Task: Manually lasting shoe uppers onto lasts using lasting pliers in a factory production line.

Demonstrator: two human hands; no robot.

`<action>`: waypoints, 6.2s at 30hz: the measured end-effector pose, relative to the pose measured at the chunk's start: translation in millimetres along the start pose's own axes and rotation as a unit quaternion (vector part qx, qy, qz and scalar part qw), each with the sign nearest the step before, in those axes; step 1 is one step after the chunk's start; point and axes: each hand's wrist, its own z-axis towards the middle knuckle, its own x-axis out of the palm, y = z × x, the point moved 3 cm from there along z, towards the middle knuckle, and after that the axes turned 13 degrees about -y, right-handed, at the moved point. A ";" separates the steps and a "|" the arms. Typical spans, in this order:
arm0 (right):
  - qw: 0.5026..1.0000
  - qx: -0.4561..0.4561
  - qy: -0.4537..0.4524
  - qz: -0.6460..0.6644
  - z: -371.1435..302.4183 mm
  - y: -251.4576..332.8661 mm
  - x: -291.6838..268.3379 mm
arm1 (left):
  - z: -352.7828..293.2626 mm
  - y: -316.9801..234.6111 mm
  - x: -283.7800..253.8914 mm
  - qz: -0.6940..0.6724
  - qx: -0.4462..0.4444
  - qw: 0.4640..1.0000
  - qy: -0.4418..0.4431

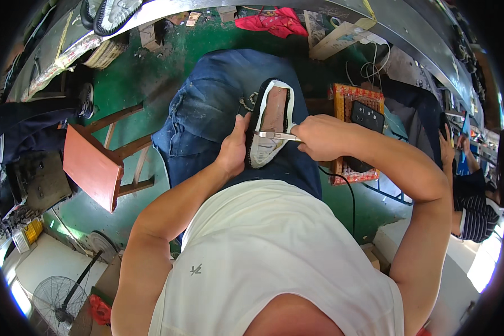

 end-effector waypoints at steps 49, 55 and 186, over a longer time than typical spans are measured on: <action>0.871 0.120 -0.250 0.405 -13.0 -35.6 77.9 | -2.4 -65.0 10.8 0.649 0.095 0.754 0.038; 0.735 0.192 -0.360 0.541 -48.4 -49.6 119.8 | -52.1 -159.6 40.2 0.444 0.413 0.796 0.009; 0.804 0.128 -0.192 0.547 133.8 -177.4 -46.5 | 495.5 -671.5 247.9 0.699 0.390 0.525 -0.289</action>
